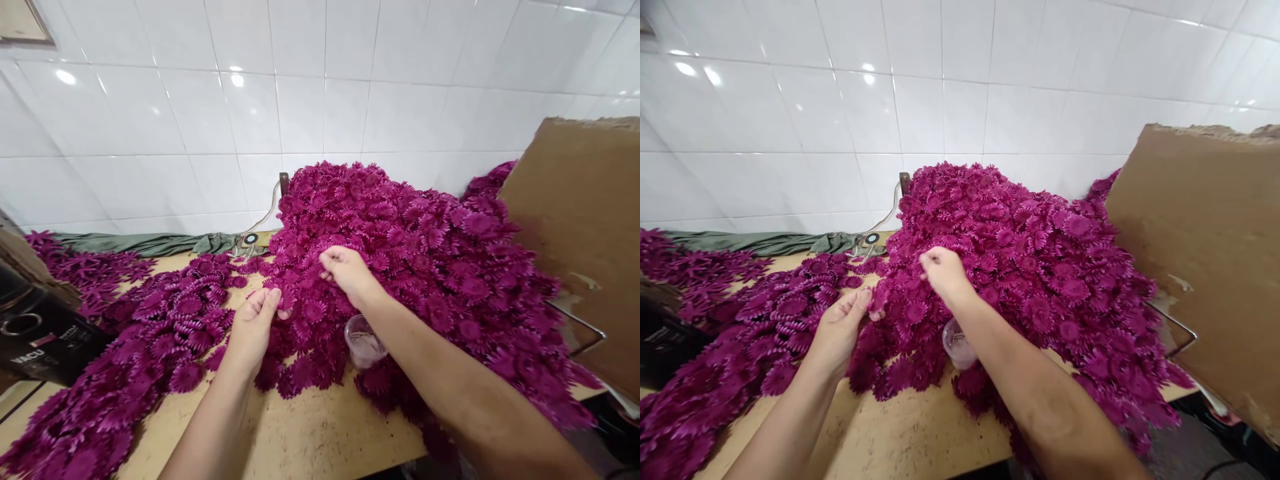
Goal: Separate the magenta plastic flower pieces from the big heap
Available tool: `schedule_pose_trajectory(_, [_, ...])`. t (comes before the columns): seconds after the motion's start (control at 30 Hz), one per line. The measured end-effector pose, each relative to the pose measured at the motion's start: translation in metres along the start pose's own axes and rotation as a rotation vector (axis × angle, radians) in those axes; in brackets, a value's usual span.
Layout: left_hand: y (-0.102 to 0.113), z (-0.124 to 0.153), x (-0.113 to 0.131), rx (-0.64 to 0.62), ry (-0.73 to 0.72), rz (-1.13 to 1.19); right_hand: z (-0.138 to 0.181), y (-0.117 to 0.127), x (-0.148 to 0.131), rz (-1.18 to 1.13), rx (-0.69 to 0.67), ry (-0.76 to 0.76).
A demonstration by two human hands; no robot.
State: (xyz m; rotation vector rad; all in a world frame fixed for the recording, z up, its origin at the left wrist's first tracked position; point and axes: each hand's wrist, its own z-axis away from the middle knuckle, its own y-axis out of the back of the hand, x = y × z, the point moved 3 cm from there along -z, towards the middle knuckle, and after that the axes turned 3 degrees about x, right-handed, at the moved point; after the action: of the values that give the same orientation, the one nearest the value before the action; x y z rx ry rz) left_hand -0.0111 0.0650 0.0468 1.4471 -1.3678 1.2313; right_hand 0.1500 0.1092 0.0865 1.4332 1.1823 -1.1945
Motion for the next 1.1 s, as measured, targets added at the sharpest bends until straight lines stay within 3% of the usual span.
schedule_pose_trajectory(0.1, [0.005,-0.004,-0.003,0.047,-0.002,-0.077,-0.005,0.017,-0.004,-0.001,0.100,-0.002])
schedule_pose_trajectory(0.3, [0.004,-0.016,0.001,0.244,-0.246,-0.319,0.018,-0.003,-0.009,0.185,-0.112,0.185])
schedule_pose_trajectory(0.43, [-0.012,-0.009,0.008,-0.011,-0.137,-0.249,0.029,-0.015,-0.005,0.331,-0.141,0.290])
schedule_pose_trajectory(0.5, [-0.017,-0.004,0.012,-0.071,-0.060,-0.143,0.033,-0.017,-0.004,0.395,-0.144,0.363])
schedule_pose_trajectory(0.67, [-0.021,-0.003,0.010,-0.082,0.055,0.091,0.041,-0.017,-0.005,0.411,-0.220,0.462])
schedule_pose_trajectory(0.9, [-0.018,-0.004,0.000,-0.120,0.080,0.125,0.042,-0.019,-0.002,0.318,-0.349,0.290])
schedule_pose_trajectory(1.1, [-0.017,-0.005,0.001,-0.086,0.085,0.140,0.044,-0.027,-0.002,0.263,-0.379,0.281])
